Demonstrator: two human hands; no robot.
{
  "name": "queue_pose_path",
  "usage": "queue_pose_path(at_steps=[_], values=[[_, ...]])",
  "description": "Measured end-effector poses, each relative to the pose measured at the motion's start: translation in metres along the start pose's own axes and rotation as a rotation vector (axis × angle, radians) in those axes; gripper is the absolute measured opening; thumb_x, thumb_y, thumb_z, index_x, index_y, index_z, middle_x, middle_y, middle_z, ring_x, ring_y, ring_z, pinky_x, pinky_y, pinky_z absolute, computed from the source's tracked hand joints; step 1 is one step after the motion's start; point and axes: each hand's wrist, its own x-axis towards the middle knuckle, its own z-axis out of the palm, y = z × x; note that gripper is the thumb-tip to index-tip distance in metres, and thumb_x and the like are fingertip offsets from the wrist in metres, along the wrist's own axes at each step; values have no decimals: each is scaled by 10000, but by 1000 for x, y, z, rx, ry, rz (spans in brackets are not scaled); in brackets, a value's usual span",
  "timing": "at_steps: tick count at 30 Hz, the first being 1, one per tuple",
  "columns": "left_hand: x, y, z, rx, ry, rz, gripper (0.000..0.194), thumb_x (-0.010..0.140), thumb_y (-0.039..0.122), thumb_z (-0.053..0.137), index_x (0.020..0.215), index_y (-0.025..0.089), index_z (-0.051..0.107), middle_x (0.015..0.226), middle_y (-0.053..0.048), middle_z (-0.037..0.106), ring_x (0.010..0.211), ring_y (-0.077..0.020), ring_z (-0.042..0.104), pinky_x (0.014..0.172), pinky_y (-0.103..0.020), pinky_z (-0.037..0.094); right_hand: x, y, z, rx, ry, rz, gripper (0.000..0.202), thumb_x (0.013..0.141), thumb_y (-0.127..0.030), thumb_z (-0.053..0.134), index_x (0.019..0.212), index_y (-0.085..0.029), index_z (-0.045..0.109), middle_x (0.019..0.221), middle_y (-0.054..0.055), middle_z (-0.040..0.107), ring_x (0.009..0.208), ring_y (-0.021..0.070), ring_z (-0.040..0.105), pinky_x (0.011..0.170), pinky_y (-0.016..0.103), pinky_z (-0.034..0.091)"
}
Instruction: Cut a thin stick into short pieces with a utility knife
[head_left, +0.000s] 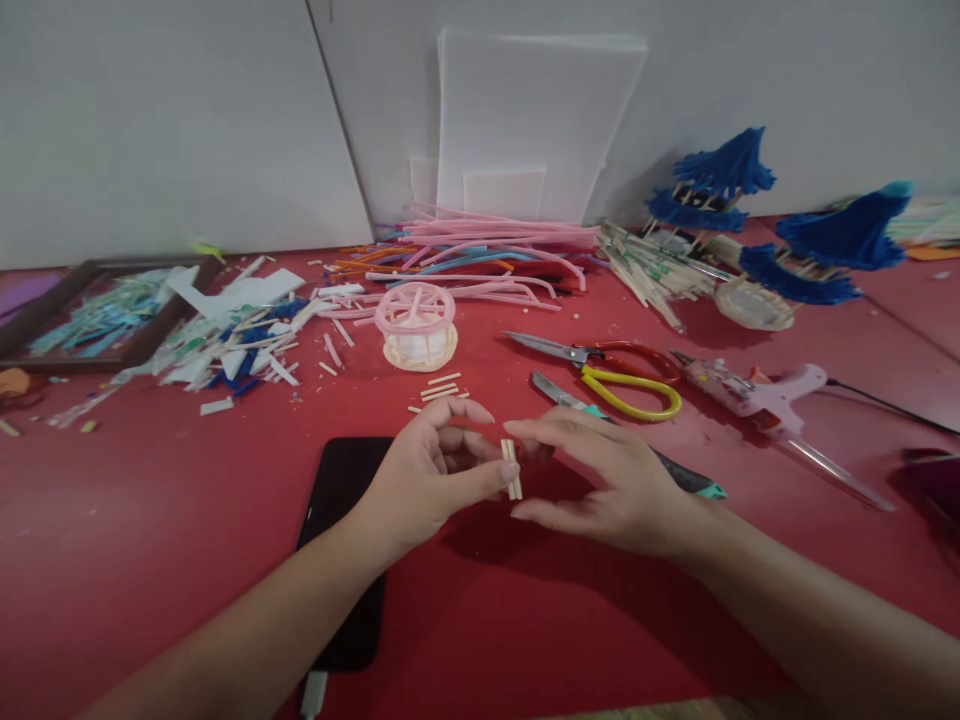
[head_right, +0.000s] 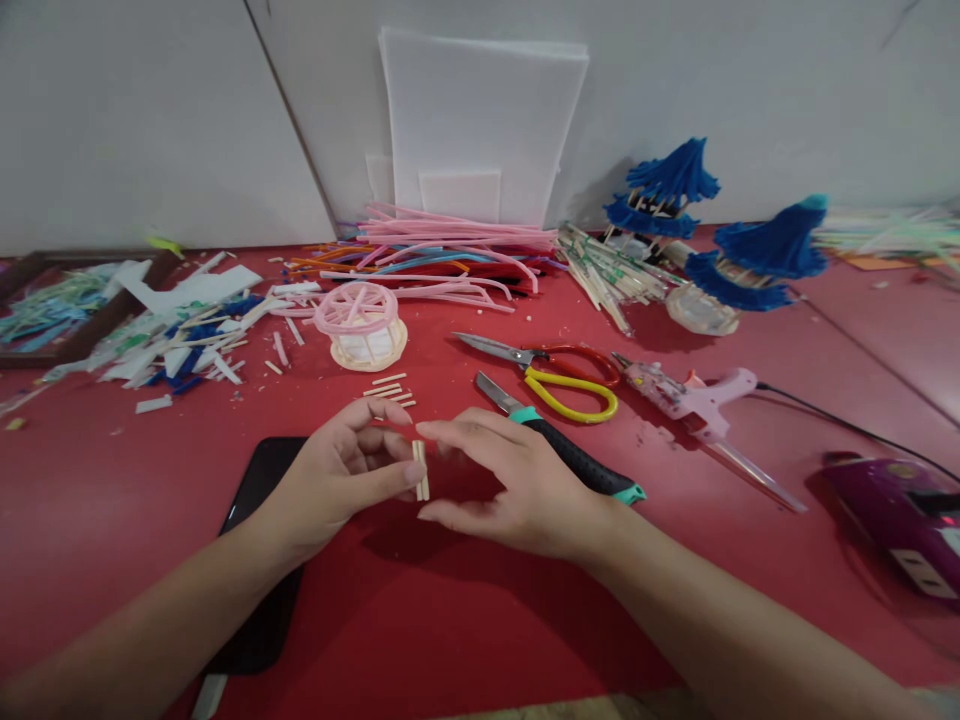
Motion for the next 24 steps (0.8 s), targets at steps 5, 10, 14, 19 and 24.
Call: queue_pose_path(at_steps=[5,10,14,19,24], values=[[-1,1,0,13,-9,-4,444,613,176,821,903,177,485,605,59,669,530,-61,607,576,-169,482,1,-1,0,35,-19,22,333,865,-334,646,1153,-185,571,824,21,639,695,127,597,639,237,513],[-1,0,-1,9,-16,-17,445,613,165,827,901,184,489,610,65,666,526,-71,622,574,-178,490,3,-3,0,42,-14,34,277,837,-279,655,1090,-193,583,823,19,648,692,127,595,633,232,502],[0,-1,0,-5,-36,-35,458,603,165,842,901,178,494,614,65,669,527,-67,627,575,-172,499,5,-5,0,52,2,32,229,794,-225,658,1010,-197,588,803,6,644,682,119,589,630,217,492],[-1,-1,1,-25,-59,-53,457,615,222,853,911,172,509,631,58,661,553,-89,647,587,-206,540,4,-5,1,38,34,11,233,763,-195,659,987,-170,598,795,13,649,679,114,592,636,203,489],[-1,1,0,-100,-72,-66,469,606,221,861,918,174,513,626,61,649,554,-95,650,567,-211,568,3,-3,0,67,33,18,285,850,-343,674,1076,-178,622,805,19,662,692,121,612,647,221,507]])
